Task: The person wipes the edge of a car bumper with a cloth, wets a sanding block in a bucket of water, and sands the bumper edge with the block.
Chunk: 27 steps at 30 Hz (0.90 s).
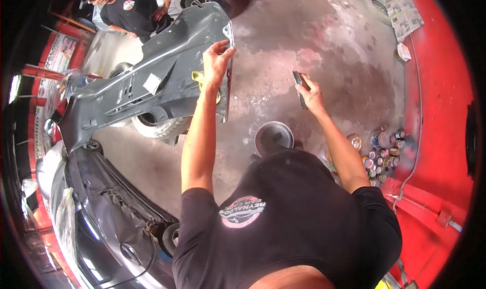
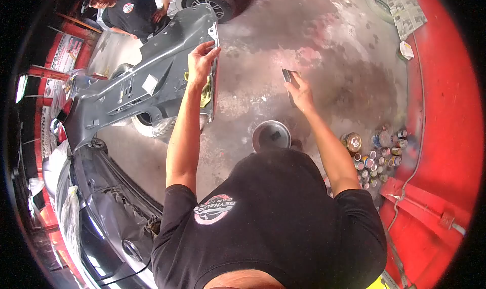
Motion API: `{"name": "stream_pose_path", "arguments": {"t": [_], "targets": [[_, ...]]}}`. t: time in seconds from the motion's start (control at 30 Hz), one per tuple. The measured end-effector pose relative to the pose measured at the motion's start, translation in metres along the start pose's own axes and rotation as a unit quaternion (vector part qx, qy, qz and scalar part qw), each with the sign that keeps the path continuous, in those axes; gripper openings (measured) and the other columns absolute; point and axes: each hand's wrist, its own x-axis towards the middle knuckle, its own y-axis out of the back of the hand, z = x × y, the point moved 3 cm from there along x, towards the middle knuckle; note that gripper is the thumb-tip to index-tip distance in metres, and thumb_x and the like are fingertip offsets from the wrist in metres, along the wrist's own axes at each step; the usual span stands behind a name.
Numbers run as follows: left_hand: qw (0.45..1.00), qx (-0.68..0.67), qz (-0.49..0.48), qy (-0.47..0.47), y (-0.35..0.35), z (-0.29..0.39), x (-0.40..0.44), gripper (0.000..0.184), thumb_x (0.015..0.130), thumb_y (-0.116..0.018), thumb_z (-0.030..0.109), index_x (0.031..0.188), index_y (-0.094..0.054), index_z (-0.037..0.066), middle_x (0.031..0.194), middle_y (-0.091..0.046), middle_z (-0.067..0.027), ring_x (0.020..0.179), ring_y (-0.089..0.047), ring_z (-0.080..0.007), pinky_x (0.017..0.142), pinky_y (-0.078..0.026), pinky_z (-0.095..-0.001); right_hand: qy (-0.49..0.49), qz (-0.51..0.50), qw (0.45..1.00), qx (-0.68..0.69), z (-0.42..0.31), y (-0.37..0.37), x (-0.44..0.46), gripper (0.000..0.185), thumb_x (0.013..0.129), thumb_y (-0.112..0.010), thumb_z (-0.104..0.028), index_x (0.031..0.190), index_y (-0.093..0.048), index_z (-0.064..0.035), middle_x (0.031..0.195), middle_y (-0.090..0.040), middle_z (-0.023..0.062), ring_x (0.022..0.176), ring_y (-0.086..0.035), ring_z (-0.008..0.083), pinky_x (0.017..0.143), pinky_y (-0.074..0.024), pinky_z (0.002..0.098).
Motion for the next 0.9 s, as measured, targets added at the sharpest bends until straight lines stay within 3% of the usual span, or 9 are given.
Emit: {"name": "stream_pose_path", "arguments": {"t": [0.1,0.13,0.27,0.37,0.5,0.53,0.73,0.83,0.9], "targets": [[1.000,-0.005,0.010,-0.016,-0.006,-0.010,0.015,0.037,0.084,-0.084,0.014,0.114,-0.073,-0.005,0.093,-0.074,-0.0083,0.083,-0.065,-0.0135,0.079,-0.052,-0.0285,0.007,0.014,1.000,-0.016,-0.011,0.009,-0.004,0.062,0.089,-0.081,-0.035,0.143,-0.063,-0.0095,0.126,-0.066,0.0257,0.118,-0.064,0.0375,0.103,-0.0486,0.0416],[1.000,0.010,0.019,-0.012,-0.009,-0.006,0.016,0.026,0.086,-0.083,0.013,0.101,-0.072,-0.004,0.085,-0.071,-0.0046,0.076,-0.061,-0.0112,0.072,-0.049,-0.0276,0.007,0.014,1.000,-0.015,-0.018,0.011,-0.006,0.062,0.089,-0.081,-0.035,0.143,-0.063,-0.0095,0.126,-0.066,0.0257,0.118,-0.064,0.0375,0.103,-0.0486,0.0416],[0.998,-0.033,0.045,-0.008,-0.017,0.003,0.013,0.016,0.091,-0.079,0.013,0.086,-0.068,0.001,0.074,-0.063,0.0024,0.064,-0.051,-0.0065,0.061,-0.041,-0.0255,0.056,0.021,0.998,0.010,-0.051,0.020,-0.009,0.058,0.090,-0.080,-0.030,0.140,-0.065,-0.0066,0.121,-0.067,0.0247,0.114,-0.066,0.0354,0.100,-0.0499,0.0400],[0.998,-0.042,0.053,0.009,-0.016,0.003,0.015,0.015,0.094,-0.076,0.013,0.086,-0.069,0.002,0.074,-0.064,0.0025,0.063,-0.051,-0.0064,0.061,-0.041,-0.0258,0.079,0.015,0.996,0.031,-0.057,0.012,-0.005,0.056,0.091,-0.080,-0.030,0.139,-0.065,-0.0057,0.119,-0.068,0.0240,0.111,-0.066,0.0340,0.098,-0.0509,0.0400],[0.997,-0.065,0.043,0.021,-0.010,-0.019,0.022,0.014,0.099,-0.071,0.016,0.096,-0.074,0.002,0.076,-0.066,0.0015,0.066,-0.056,-0.0069,0.062,-0.044,-0.0254,0.050,-0.018,0.998,0.039,-0.098,-0.001,-0.005,0.058,0.091,-0.079,-0.031,0.142,-0.062,-0.0091,0.119,-0.068,0.0228,0.105,-0.066,0.0336,0.095,-0.0516,0.0416],[0.997,-0.063,0.043,0.023,-0.007,-0.017,0.019,0.014,0.099,-0.071,0.016,0.096,-0.074,0.002,0.076,-0.066,0.0015,0.066,-0.056,-0.0069,0.062,-0.044,-0.0254,0.106,-0.005,0.994,0.016,-0.109,-0.006,-0.004,0.059,0.092,-0.079,-0.035,0.143,-0.061,-0.0133,0.117,-0.069,0.0221,0.104,-0.065,0.0343,0.095,-0.0515,0.0431],[0.989,-0.114,-0.051,0.084,0.019,-0.004,-0.021,0.033,0.099,-0.067,0.013,0.128,-0.066,-0.004,0.097,-0.071,-0.0062,0.073,-0.064,-0.0114,0.067,-0.054,-0.0257,0.127,0.028,0.991,0.035,-0.186,-0.032,-0.002,0.063,0.091,-0.077,-0.041,0.145,-0.060,-0.0118,0.121,-0.066,0.0238,0.115,-0.062,0.0354,0.101,-0.0492,0.0431],[0.994,-0.044,-0.084,0.053,0.032,-0.005,-0.055,0.054,0.096,-0.071,0.017,0.143,-0.056,-0.004,0.118,-0.070,-0.0138,0.095,-0.068,-0.0175,0.078,-0.056,-0.0312,0.135,0.077,0.988,0.017,-0.207,-0.050,-0.002,0.066,0.090,-0.079,-0.042,0.146,-0.060,-0.0131,0.121,-0.064,0.0251,0.115,-0.062,0.0358,0.101,-0.0496,0.0422],[0.993,0.023,-0.109,0.042,0.041,-0.011,-0.084,0.072,0.093,-0.078,0.025,0.153,-0.047,-0.001,0.136,-0.063,-0.0189,0.122,-0.062,-0.0258,0.102,-0.051,-0.0392,0.132,0.110,0.985,-0.020,-0.224,-0.059,-0.003,0.064,0.090,-0.078,-0.042,0.145,-0.061,-0.0130,0.117,-0.062,0.0243,0.112,-0.062,0.0365,0.099,-0.0495,0.0428]]}}
